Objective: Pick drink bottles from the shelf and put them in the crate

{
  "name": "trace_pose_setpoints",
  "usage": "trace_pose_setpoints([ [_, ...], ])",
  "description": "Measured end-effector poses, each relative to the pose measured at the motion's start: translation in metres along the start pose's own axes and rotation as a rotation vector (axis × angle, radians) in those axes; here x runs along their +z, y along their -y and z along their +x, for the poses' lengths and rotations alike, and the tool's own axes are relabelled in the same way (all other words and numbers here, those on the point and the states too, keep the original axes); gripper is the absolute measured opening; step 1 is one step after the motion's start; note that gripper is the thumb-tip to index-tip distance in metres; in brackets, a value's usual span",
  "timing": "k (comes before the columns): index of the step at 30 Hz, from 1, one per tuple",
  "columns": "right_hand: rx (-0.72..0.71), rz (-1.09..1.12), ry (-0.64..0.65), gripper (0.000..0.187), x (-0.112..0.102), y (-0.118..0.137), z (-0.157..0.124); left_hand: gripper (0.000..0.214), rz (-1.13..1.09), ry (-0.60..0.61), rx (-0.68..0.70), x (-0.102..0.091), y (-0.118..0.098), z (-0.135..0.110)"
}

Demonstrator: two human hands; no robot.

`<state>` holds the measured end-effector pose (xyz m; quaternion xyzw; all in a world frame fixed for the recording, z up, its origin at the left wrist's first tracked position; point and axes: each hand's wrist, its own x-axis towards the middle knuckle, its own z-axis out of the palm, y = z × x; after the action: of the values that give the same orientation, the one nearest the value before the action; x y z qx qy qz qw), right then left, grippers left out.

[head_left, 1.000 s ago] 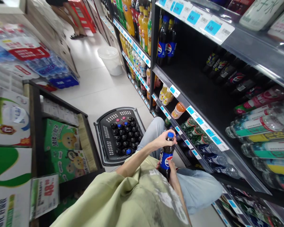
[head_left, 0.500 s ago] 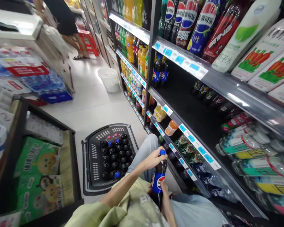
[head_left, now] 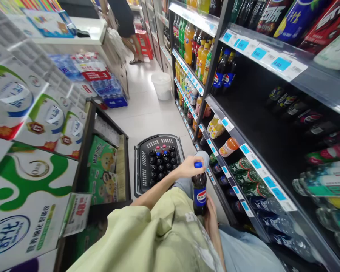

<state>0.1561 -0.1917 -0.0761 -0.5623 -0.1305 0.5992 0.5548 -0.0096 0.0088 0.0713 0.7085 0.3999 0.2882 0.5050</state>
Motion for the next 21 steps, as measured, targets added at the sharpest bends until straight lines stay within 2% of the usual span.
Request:
trace_pose_setpoints([
  [5, 0.097, -0.075, 0.141, 0.072, 0.002, -0.011, 0.008, 0.024, 0.134, -0.162, -0.011, -0.052, -0.001, -0.007],
  [9, 0.169, -0.167, 0.156, 0.072, -0.003, -0.028, 0.017, 0.023, 0.324, -0.267, -0.022, -0.085, 0.012, -0.019],
  [13, 0.185, -0.153, 0.091, 0.072, -0.011, -0.034, 0.023, 0.02, 0.495, -0.37, -0.13, -0.111, 0.048, -0.038],
  [17, 0.209, -0.146, 0.009, 0.072, -0.025, -0.035, 0.023, 0.02, 0.601, -0.432, -0.374, -0.133, 0.094, -0.062],
  [21, 0.232, -0.15, -0.055, 0.072, -0.041, -0.039, 0.019, 0.022, 0.634, -0.46, -0.593, -0.144, 0.135, -0.093],
])
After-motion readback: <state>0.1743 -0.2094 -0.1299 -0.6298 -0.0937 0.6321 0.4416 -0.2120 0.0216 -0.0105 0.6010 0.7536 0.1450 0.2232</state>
